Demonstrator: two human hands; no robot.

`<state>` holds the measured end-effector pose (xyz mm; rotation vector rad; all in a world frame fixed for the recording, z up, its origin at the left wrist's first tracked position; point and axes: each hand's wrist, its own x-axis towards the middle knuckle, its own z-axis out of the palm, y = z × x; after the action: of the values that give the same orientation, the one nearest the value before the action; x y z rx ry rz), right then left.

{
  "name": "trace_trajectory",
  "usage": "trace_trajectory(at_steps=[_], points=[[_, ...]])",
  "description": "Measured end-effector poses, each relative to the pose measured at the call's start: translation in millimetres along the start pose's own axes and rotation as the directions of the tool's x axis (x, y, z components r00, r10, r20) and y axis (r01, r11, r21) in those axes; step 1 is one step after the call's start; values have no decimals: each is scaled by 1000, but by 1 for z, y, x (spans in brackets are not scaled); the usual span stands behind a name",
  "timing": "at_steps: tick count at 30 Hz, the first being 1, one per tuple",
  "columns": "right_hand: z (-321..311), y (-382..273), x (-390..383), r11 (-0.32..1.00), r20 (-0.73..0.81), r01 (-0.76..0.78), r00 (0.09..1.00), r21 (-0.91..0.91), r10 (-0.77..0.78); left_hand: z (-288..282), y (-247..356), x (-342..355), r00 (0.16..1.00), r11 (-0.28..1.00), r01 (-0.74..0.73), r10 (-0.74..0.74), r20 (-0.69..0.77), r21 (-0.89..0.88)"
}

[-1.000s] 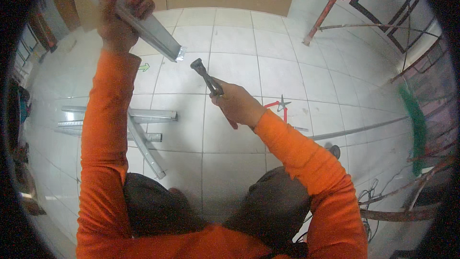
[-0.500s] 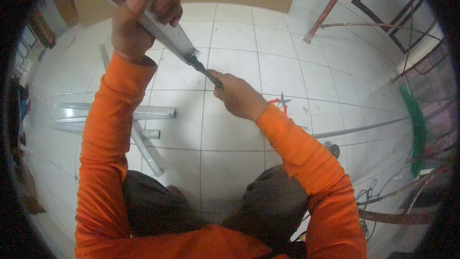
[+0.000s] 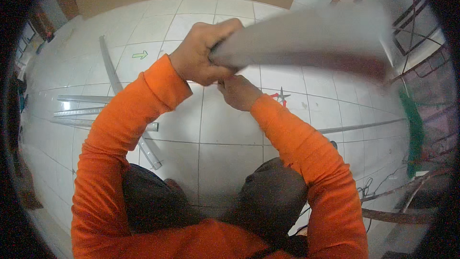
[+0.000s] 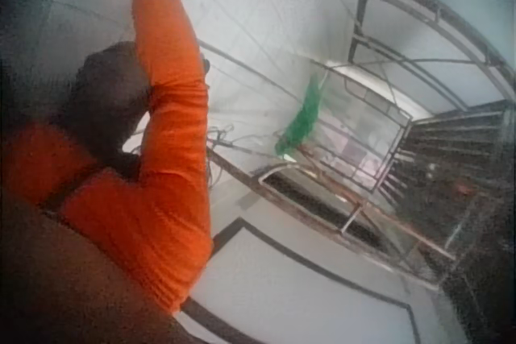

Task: The person uses end-cutting pliers and shears to cut and trim metal studs, handling the studs one at a time and setting tools down on the floor between actions.

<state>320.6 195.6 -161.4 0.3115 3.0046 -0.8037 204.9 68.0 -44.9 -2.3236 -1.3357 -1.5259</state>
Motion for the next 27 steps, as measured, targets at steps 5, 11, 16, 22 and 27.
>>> trace_trajectory(at_steps=[5,11,16,22,27], points=[[22,17,-8,998,-24,10,1000,69,-9,3,-19,-10,979,978,193,-198,-47,-84],[-10,-14,-11,924,210,-270,953,271,217,-57,-50,-8,774,846,310,-490,-402,-434],[-21,-32,-12,895,292,-307,932,324,213,-73,-41,-3,665,800,144,-514,-542,-583],[-10,-28,-12,915,236,-282,947,289,218,-63,-25,3,723,840,140,-448,-526,-524],[-10,-31,-12,952,164,-214,970,221,180,-40,-22,2,785,874,196,-411,-463,-444]])
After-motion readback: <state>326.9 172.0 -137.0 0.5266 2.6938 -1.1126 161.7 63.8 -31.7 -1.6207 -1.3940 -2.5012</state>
